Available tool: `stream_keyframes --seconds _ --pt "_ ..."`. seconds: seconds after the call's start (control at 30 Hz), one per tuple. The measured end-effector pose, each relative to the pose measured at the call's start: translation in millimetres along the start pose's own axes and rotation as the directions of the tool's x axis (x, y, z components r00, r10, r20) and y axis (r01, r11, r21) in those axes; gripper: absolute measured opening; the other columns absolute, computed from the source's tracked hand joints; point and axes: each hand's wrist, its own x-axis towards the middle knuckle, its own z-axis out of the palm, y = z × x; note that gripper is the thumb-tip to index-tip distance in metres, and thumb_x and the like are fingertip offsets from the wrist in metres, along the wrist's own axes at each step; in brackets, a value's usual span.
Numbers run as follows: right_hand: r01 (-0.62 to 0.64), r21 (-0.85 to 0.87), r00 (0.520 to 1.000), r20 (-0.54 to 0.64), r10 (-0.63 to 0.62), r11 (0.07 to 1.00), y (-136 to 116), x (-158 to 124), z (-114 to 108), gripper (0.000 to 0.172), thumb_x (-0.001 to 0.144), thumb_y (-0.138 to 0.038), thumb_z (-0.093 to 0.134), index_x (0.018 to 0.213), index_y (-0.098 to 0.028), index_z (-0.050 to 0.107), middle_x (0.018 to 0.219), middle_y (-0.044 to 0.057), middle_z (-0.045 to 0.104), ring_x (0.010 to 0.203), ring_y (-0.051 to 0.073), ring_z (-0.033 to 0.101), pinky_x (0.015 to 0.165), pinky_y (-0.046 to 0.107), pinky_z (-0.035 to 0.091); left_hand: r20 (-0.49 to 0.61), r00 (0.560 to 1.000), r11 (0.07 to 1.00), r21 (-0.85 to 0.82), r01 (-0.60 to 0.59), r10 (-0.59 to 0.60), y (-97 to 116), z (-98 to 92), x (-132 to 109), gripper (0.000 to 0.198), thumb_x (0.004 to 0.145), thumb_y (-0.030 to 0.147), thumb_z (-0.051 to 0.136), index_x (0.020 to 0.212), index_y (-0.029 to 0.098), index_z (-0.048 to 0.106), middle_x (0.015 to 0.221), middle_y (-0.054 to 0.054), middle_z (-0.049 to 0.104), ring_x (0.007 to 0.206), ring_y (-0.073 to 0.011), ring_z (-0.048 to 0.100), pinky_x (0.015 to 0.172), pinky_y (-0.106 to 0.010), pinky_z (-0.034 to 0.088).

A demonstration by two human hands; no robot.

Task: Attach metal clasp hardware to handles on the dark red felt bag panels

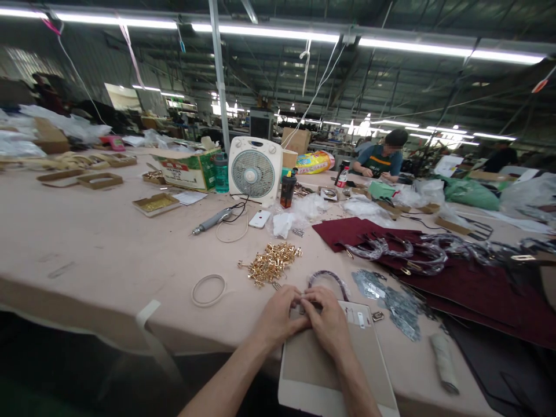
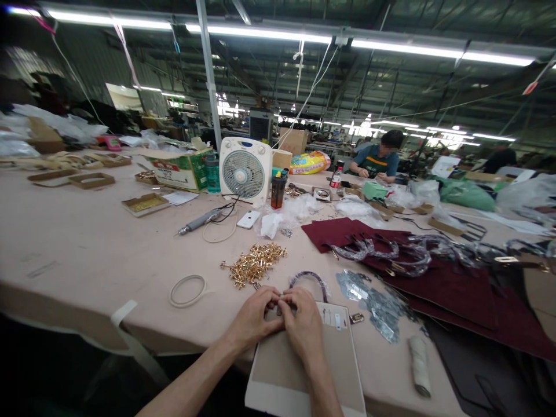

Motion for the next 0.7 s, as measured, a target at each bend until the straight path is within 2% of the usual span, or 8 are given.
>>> stream_keyframes --seconds 0.33,0.53,0.6,0.7 --pt "0.052 -0.094 0.998 -0.019 -0.054 0.994 4.5 -1.2 6.7 0.010 0.093 -0.024 0.066 0.088 -0.023 0.074 0.103 0.008 0.073 0.104 0.028 0.065 0.097 0.043 0.050 0.012 0.999 0.998 0.057 0.039 -0.040 -3.2 0.8 -2.3 0.036 0.076 0.021 0.078 0.109 0.023 0.065 0.110 -0.004 0.063 0.093 -0.0203 0.059 0.082 -0.032 0.051" --pt "0.092 -0.149 0.987 -0.118 -0.110 0.985 7.0 -7.5 12.6 0.013 0.094 -0.028 0.067 0.105 -0.023 0.072 0.108 0.009 0.073 0.108 0.029 0.065 0.099 0.046 0.051 0.005 0.999 0.996 0.085 0.032 -0.032 -3.1 1.3 -3.1 0.041 0.074 0.014 0.075 0.112 0.023 0.063 0.107 -0.004 0.062 0.092 -0.0207 0.059 0.081 -0.032 0.050" --pt "0.117 -0.119 0.979 -0.154 -0.135 0.986 5.9 -10.2 12.1 0.019 0.096 -0.031 0.066 0.112 -0.024 0.072 0.114 0.009 0.073 0.112 0.030 0.065 0.102 0.048 0.051 -0.004 1.000 0.995 0.093 0.024 -0.023 -2.1 1.0 -2.7 0.040 0.074 0.014 0.075 0.111 0.022 0.062 0.106 -0.004 0.062 0.091 -0.0204 0.059 0.082 -0.032 0.050" --pt "0.135 -0.007 0.951 -0.281 -0.132 0.991 3.5 -18.5 3.3 0.026 0.099 -0.034 0.062 0.121 -0.023 0.070 0.120 0.011 0.072 0.115 0.028 0.065 0.102 0.047 0.052 -0.014 0.999 0.994 0.101 0.043 -0.042 0.1 0.1 -2.0 0.041 0.074 0.021 0.081 0.110 0.023 0.063 0.105 -0.003 0.062 0.091 -0.0206 0.059 0.081 -0.033 0.051"
